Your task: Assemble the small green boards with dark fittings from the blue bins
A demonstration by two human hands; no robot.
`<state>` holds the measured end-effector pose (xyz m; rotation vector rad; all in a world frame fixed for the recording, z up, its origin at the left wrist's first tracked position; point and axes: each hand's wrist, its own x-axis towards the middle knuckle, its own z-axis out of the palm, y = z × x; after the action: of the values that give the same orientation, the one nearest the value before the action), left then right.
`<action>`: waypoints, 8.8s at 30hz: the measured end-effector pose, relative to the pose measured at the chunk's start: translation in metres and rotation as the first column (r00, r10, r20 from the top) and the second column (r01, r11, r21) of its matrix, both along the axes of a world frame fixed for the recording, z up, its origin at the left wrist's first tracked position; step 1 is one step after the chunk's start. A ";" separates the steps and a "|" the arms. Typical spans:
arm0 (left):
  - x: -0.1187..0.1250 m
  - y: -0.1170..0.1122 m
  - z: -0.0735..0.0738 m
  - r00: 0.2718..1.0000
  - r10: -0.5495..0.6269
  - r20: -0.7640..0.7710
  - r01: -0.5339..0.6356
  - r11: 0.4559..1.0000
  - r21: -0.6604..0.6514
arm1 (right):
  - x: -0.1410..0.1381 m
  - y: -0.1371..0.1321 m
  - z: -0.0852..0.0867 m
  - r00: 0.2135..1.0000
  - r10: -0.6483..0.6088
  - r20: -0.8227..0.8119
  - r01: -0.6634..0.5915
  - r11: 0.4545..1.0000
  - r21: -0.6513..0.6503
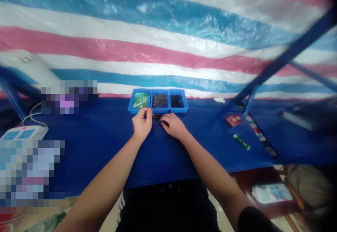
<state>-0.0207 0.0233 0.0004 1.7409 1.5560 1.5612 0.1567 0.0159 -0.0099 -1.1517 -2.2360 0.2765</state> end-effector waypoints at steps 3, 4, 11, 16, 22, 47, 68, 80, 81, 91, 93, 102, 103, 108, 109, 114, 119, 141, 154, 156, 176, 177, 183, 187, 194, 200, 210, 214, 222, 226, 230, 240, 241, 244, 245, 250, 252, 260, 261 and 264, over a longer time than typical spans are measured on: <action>0.000 0.000 0.000 1.000 0.002 0.002 -0.002 1.000 0.001 | -0.002 -0.001 -0.001 0.999 0.026 0.019 -0.027 1.000 0.013; 0.000 0.000 0.001 1.000 0.000 0.003 0.000 1.000 0.001 | -0.003 -0.001 -0.002 0.999 0.034 0.027 -0.034 0.999 0.015; 0.001 -0.002 0.002 1.000 -0.017 -0.007 0.017 1.000 -0.006 | 0.005 0.002 0.001 1.000 0.011 -0.027 -0.012 0.999 -0.038; 0.001 -0.001 0.003 0.999 -0.032 -0.043 0.032 0.999 -0.003 | 0.010 0.002 0.000 0.977 -0.023 -0.210 -0.004 0.992 -0.127; 0.002 -0.001 0.004 0.947 -0.275 -0.165 0.265 0.961 -0.080 | 0.007 0.000 -0.001 0.775 -0.226 -0.590 0.053 0.954 -0.296; 0.004 -0.001 0.001 0.898 -0.381 -0.220 0.359 0.923 -0.134 | 0.006 0.002 0.000 0.712 -0.260 -0.652 0.058 0.947 -0.315; 0.004 -0.001 -0.001 0.909 -0.385 -0.156 0.361 0.918 -0.165 | 0.003 -0.001 0.005 0.719 -0.240 -0.653 0.009 0.942 -0.335; 0.004 0.000 0.001 0.900 -0.404 -0.163 0.379 0.911 -0.166 | 0.004 -0.001 0.005 0.716 -0.235 -0.658 0.009 0.945 -0.327; 0.004 -0.001 0.001 0.895 -0.417 -0.157 0.389 0.903 -0.180 | 0.004 -0.001 0.005 0.714 -0.233 -0.660 0.005 0.945 -0.328; 0.006 0.001 -0.003 0.903 -0.406 -0.137 0.387 0.910 -0.146 | 0.005 0.000 0.005 0.713 -0.231 -0.662 0.010 0.948 -0.319; 0.005 0.001 -0.002 0.906 -0.396 -0.148 0.375 0.915 -0.151 | 0.005 0.000 0.004 0.711 -0.234 -0.663 0.008 0.946 -0.325; 0.006 -0.001 0.000 0.908 -0.399 -0.131 0.376 0.911 -0.167 | 0.005 0.000 0.002 0.707 -0.231 -0.668 -0.003 0.944 -0.330; 0.006 -0.001 -0.001 0.909 -0.396 -0.132 0.374 0.913 -0.163 | 0.005 0.000 0.003 0.704 -0.232 -0.671 -0.005 0.943 -0.331; 0.005 -0.001 0.000 0.902 -0.399 -0.165 0.372 0.912 -0.171 | 0.004 -0.001 0.004 0.697 -0.239 -0.677 -0.010 0.940 -0.342; 0.005 -0.001 0.000 0.899 -0.403 -0.172 0.374 0.910 -0.179 | 0.004 -0.001 0.004 0.695 -0.238 -0.678 -0.011 0.940 -0.342; 0.005 -0.002 0.001 0.898 -0.404 -0.175 0.370 0.908 -0.199 | 0.005 -0.001 0.005 0.695 -0.239 -0.678 -0.004 0.942 -0.336; 0.006 -0.001 0.000 0.910 -0.385 -0.153 0.364 0.919 -0.151 | 0.005 0.000 0.003 0.689 -0.230 -0.687 -0.002 0.948 -0.319; 0.004 -0.001 0.001 0.897 -0.405 -0.180 0.371 0.908 -0.195 | 0.002 -0.001 0.004 0.696 -0.231 -0.680 -0.005 0.945 -0.327; 0.005 -0.001 0.000 0.901 -0.398 -0.170 0.374 0.914 -0.154 | 0.003 -0.002 0.007 0.682 -0.220 -0.697 -0.017 0.948 -0.317; 0.004 -0.002 0.001 0.897 -0.404 -0.182 0.376 0.911 -0.168 | 0.002 -0.002 0.006 0.686 -0.221 -0.693 -0.018 0.947 -0.320; 0.005 -0.002 0.002 0.895 -0.409 -0.180 0.372 0.905 -0.205 | 0.002 -0.003 0.007 0.717 -0.221 -0.661 0.007 0.951 -0.310; 0.006 -0.002 0.002 0.898 -0.406 -0.169 0.372 0.907 -0.197 | 0.003 -0.003 0.007 0.716 -0.220 -0.662 0.005 0.951 -0.310; 0.006 -0.002 0.002 0.899 -0.405 -0.164 0.378 0.909 -0.174 | 0.003 -0.002 0.006 0.718 -0.213 -0.663 0.003 0.953 -0.302; 0.003 -0.001 0.003 0.885 -0.427 -0.184 0.390 0.897 -0.208 | 0.002 -0.002 0.004 0.734 -0.225 -0.641 0.019 0.950 -0.311; 0.006 -0.002 0.000 0.902 -0.406 -0.145 0.385 0.910 -0.155 | 0.003 -0.002 0.007 0.707 -0.222 -0.671 -0.013 0.945 -0.327; 0.006 -0.002 -0.001 0.905 -0.400 -0.147 0.389 0.916 -0.100 | 0.004 -0.001 0.005 0.707 -0.260 -0.657 0.020 0.937 -0.350; 0.003 0.001 -0.003 0.854 -0.430 -0.294 0.436 0.899 -0.048 | 0.004 0.000 0.003 0.740 -0.272 -0.615 0.025 0.925 -0.378; 0.003 0.001 -0.002 0.866 -0.398 -0.303 0.412 0.911 -0.017 | 0.003 0.000 0.003 0.714 -0.279 -0.642 -0.005 0.915 -0.404; 0.004 0.001 -0.002 0.854 -0.371 -0.366 0.385 0.922 -0.037 | 0.005 0.001 0.007 0.642 -0.296 -0.708 -0.007 0.920 -0.391; 0.003 0.001 -0.002 0.864 -0.336 -0.374 0.346 0.937 -0.044 | 0.005 0.003 0.007 0.612 -0.327 -0.721 -0.031 0.900 -0.435; 0.002 0.001 -0.004 0.885 -0.296 -0.360 0.284 0.955 -0.085 | 0.004 0.004 0.009 0.561 -0.392 -0.729 -0.042 0.866 -0.498; 0.001 0.002 -0.005 0.909 -0.312 -0.275 0.292 0.950 -0.113 | 0.022 0.012 0.009 0.401 -0.614 -0.680 0.285 0.789 -0.544; 0.001 0.001 -0.005 0.908 -0.313 -0.281 0.291 0.950 -0.116 | 0.024 0.012 0.009 0.412 -0.617 -0.671 0.318 0.787 -0.529; 0.001 0.002 -0.005 0.901 -0.291 -0.323 0.265 0.956 -0.123 | 0.026 0.014 0.006 0.459 -0.614 -0.642 0.362 0.789 -0.496; 0.001 0.003 -0.005 0.897 -0.271 -0.350 0.241 0.962 -0.128 | 0.026 0.014 0.005 0.472 -0.613 -0.633 0.365 0.790 -0.493; -0.002 0.007 -0.003 0.799 -0.173 -0.576 0.082 0.980 -0.181 | 0.025 0.014 0.003 0.507 -0.610 -0.609 0.362 0.792 -0.491; -0.002 0.008 -0.002 0.741 -0.187 -0.645 0.074 0.977 -0.198 | 0.025 0.014 0.003 0.509 -0.613 -0.605 0.350 0.789 -0.505; 0.001 0.004 0.002 0.604 -0.286 -0.744 0.086 0.951 -0.296 | 0.021 0.011 0.008 0.502 -0.586 -0.635 0.284 0.806 -0.519; 0.001 0.004 0.002 0.593 -0.299 -0.748 0.090 0.947 -0.308 | 0.020 0.010 0.008 0.506 -0.575 -0.643 0.271 0.814 -0.514; 0.000 0.005 0.003 0.572 -0.324 -0.754 0.111 0.941 -0.320 | 0.016 0.009 0.008 0.526 -0.529 -0.666 0.233 0.843 -0.485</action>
<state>-0.0204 0.0283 0.0033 2.5365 1.6622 0.3768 0.1727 0.0244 -0.0022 -1.3266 -1.1190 0.8309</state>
